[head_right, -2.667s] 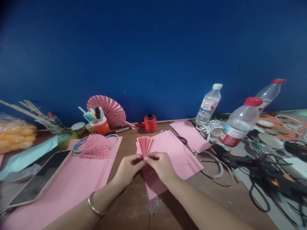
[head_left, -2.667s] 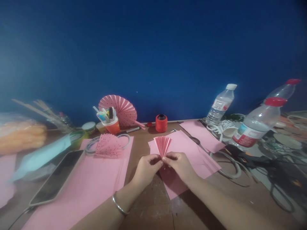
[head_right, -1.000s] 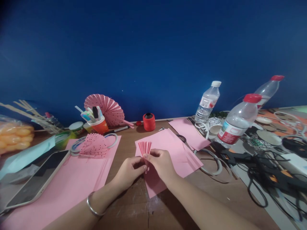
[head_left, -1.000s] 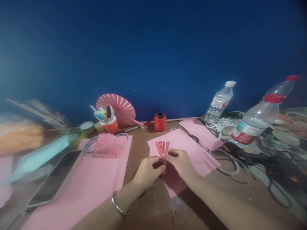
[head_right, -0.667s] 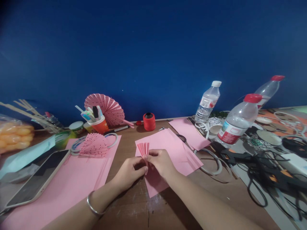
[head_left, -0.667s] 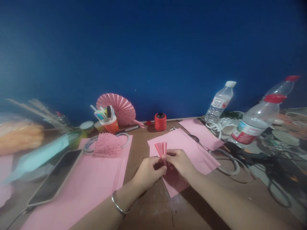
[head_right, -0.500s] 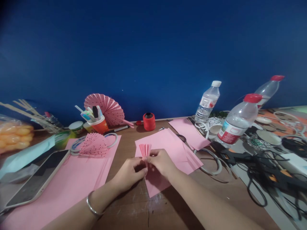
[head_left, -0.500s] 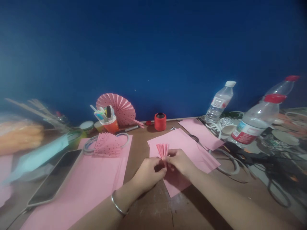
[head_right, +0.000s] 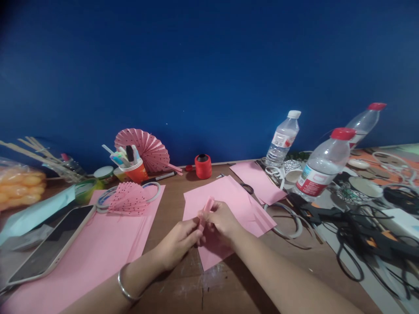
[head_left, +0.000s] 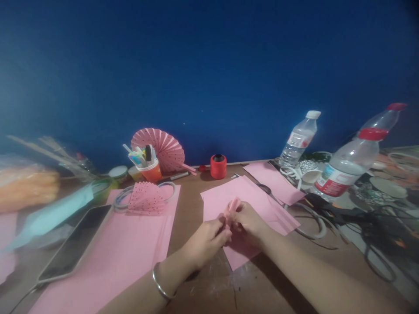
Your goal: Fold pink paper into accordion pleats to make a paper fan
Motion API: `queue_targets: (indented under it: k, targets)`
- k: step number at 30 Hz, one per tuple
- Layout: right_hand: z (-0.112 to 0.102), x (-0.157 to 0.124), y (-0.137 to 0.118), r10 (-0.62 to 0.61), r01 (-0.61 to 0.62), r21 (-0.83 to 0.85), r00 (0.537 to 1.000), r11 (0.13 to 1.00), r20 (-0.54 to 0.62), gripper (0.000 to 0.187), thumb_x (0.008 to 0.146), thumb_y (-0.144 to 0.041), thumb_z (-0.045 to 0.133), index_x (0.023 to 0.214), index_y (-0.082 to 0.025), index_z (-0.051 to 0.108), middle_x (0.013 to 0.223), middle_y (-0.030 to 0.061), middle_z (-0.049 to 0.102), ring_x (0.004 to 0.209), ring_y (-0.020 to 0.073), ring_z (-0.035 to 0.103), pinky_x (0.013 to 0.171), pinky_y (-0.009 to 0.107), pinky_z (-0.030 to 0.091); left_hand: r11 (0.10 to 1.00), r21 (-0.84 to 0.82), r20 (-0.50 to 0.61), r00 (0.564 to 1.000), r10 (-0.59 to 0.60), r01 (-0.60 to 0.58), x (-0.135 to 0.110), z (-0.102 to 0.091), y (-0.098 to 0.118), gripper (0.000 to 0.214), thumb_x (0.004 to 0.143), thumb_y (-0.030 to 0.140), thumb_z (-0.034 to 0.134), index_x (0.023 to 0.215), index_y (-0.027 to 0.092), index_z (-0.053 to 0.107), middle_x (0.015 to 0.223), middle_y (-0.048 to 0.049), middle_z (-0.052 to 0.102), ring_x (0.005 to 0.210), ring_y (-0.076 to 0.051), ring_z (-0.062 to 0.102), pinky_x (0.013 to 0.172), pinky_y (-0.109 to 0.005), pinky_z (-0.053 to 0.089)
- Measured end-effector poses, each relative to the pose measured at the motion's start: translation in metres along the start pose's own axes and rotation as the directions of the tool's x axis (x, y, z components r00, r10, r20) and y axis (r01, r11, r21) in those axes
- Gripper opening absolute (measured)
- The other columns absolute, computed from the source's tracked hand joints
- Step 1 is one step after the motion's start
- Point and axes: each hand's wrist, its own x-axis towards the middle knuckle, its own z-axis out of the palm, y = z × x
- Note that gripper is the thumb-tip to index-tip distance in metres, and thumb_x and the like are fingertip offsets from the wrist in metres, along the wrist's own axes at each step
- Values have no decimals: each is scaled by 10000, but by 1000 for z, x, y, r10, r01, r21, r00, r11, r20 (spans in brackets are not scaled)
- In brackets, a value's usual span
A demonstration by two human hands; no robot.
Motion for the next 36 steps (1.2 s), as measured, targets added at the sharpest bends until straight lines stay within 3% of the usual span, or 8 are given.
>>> queue_targets:
  k: [4, 8, 12, 16, 22, 32, 36]
  targets:
    - [1, 1, -1, -100, 94, -47, 986, 994, -137, 299, 563, -384, 722, 550, -142, 548, 410, -49, 459, 356, 55, 363, 357, 201, 271, 997, 14, -116, 991, -69, 72, 2, 4, -2, 281, 859, 330, 334, 671, 167, 465, 559, 41, 426, 504, -89, 369, 500, -207, 297]
    - [-5, 3, -11, -185, 175, -66, 961, 982, -203, 276, 597, -370, 711, 722, -131, 654, 436, -46, 478, 381, 59, 388, 374, 200, 304, 996, 22, -192, 978, -79, 85, 3, 1, -6, 334, 866, 362, 312, 615, 170, 421, 543, 50, 352, 489, -84, 312, 463, -203, 249]
    - [-8, 3, -18, -266, 258, -66, 950, 964, -163, 210, 592, -320, 726, 697, -149, 667, 493, -27, 533, 427, 75, 452, 414, 211, 372, 988, 128, -218, 974, -57, 87, 2, -2, -6, 307, 855, 322, 335, 597, 173, 407, 536, 45, 376, 511, -93, 348, 477, -202, 248]
    - [-8, 2, -16, -314, 311, -43, 941, 950, -129, 158, 584, -277, 735, 649, -162, 647, 527, -32, 546, 449, 89, 494, 436, 224, 403, 984, 169, -221, 975, -11, 49, 2, -3, -3, 260, 856, 299, 335, 689, 177, 493, 630, 27, 491, 586, -110, 424, 545, -207, 293]
    - [-8, 2, -15, -244, 237, -92, 967, 967, -71, 239, 583, -288, 738, 766, -160, 655, 553, -22, 588, 481, 110, 536, 491, 252, 448, 992, 113, -263, 964, -21, 52, 4, -5, -8, 314, 851, 318, 345, 597, 164, 447, 572, 38, 423, 557, -100, 387, 525, -202, 280]
    - [-12, 2, -14, -276, 264, -175, 960, 948, -50, 202, 653, -339, 683, 693, -143, 664, 514, -1, 593, 491, 122, 543, 505, 262, 447, 998, 23, -295, 954, -48, 57, 3, -4, -6, 363, 834, 404, 389, 616, 159, 544, 504, 39, 465, 449, -80, 426, 468, -191, 321]
    - [-9, 1, -14, -199, 198, -178, 980, 964, 11, 209, 656, -345, 677, 729, -151, 651, 572, 8, 629, 504, 116, 557, 491, 241, 437, 995, 17, -296, 951, -94, 103, 3, -6, -9, 370, 828, 385, 409, 567, 155, 533, 459, 42, 466, 376, -63, 396, 417, -183, 301]
